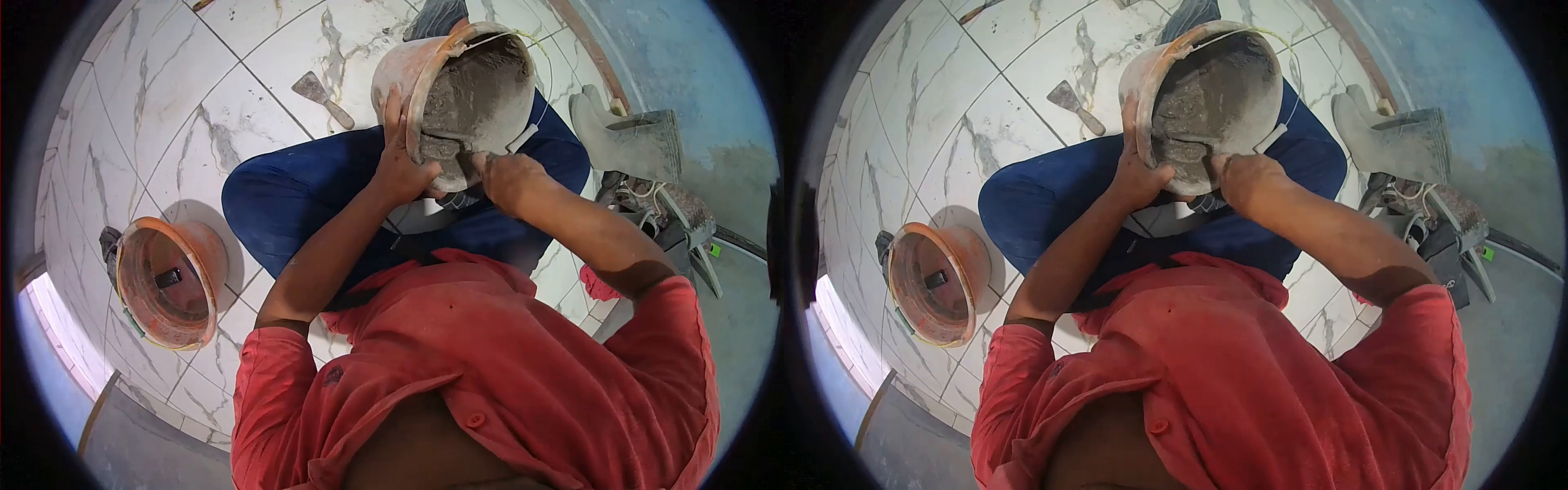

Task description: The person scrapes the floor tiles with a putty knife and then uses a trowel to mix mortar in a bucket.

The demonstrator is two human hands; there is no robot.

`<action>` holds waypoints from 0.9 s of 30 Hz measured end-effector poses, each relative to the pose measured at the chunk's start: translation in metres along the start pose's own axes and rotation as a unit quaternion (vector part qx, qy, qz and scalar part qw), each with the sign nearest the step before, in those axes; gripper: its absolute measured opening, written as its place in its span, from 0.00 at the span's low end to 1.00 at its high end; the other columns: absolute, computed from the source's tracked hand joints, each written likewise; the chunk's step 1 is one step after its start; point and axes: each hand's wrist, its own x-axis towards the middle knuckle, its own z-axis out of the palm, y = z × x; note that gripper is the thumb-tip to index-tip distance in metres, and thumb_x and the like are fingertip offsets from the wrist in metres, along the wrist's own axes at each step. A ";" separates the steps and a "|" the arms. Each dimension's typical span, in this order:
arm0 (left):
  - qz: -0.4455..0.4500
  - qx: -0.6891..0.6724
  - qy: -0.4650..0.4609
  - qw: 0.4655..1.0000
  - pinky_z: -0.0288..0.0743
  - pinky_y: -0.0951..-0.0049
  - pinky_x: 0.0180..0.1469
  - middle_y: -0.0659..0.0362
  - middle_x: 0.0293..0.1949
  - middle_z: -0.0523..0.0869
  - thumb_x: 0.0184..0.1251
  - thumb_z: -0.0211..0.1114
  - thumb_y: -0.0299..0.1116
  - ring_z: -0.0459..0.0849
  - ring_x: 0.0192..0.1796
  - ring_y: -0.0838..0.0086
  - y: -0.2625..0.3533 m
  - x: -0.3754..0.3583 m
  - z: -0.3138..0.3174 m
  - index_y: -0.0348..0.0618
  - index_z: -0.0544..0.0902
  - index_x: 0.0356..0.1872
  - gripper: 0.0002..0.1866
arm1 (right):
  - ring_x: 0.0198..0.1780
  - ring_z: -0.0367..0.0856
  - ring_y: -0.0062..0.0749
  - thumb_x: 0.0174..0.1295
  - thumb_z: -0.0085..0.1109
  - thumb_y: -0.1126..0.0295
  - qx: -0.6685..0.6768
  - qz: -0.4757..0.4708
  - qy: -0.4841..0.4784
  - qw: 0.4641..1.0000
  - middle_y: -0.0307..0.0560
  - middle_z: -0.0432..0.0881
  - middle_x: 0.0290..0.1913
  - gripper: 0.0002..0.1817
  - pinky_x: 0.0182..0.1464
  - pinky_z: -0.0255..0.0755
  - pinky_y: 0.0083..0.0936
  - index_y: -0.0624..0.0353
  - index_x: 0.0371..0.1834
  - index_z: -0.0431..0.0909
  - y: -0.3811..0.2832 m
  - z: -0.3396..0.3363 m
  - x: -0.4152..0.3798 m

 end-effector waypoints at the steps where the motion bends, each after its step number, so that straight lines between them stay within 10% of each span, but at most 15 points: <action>1: 0.001 -0.011 0.010 1.000 0.39 0.49 0.79 0.40 0.78 0.38 0.40 0.67 0.33 0.35 0.80 0.42 -0.001 0.000 0.001 0.47 0.49 0.78 0.57 | 0.48 0.86 0.49 0.63 0.54 0.70 -0.019 -0.020 0.032 0.999 0.57 0.86 0.44 0.20 0.48 0.80 0.38 0.64 0.58 0.69 0.006 0.017 0.002; 9: -0.027 -0.121 0.024 0.992 0.42 0.52 0.79 0.41 0.78 0.40 0.41 0.67 0.29 0.37 0.80 0.43 -0.010 0.000 -0.001 0.47 0.49 0.78 0.56 | 0.50 0.86 0.49 0.58 0.57 0.72 -0.058 -0.007 -0.018 0.998 0.56 0.86 0.44 0.26 0.48 0.80 0.39 0.66 0.61 0.68 0.039 -0.038 -0.039; 11: -0.041 -0.151 0.017 0.987 0.42 0.52 0.78 0.41 0.78 0.40 0.42 0.66 0.28 0.38 0.80 0.43 -0.013 -0.009 0.004 0.48 0.49 0.78 0.56 | 0.41 0.85 0.57 0.60 0.53 0.70 -0.032 0.017 0.106 0.994 0.60 0.85 0.35 0.27 0.42 0.78 0.48 0.69 0.63 0.65 0.051 -0.030 -0.024; 21: -0.025 -0.110 0.017 0.993 0.41 0.49 0.78 0.42 0.78 0.40 0.42 0.67 0.30 0.36 0.80 0.43 -0.009 -0.004 0.001 0.47 0.48 0.78 0.56 | 0.53 0.85 0.45 0.59 0.59 0.68 -0.128 -0.033 0.019 0.991 0.53 0.85 0.52 0.23 0.52 0.79 0.39 0.61 0.58 0.74 0.036 -0.005 0.008; 27: -0.041 -0.036 0.018 0.998 0.44 0.50 0.78 0.41 0.77 0.42 0.42 0.64 0.31 0.37 0.80 0.43 0.006 0.001 -0.006 0.46 0.50 0.78 0.55 | 0.42 0.84 0.59 0.60 0.56 0.64 0.121 -0.049 0.015 0.991 0.63 0.84 0.40 0.23 0.46 0.76 0.44 0.63 0.57 0.66 0.068 -0.051 -0.014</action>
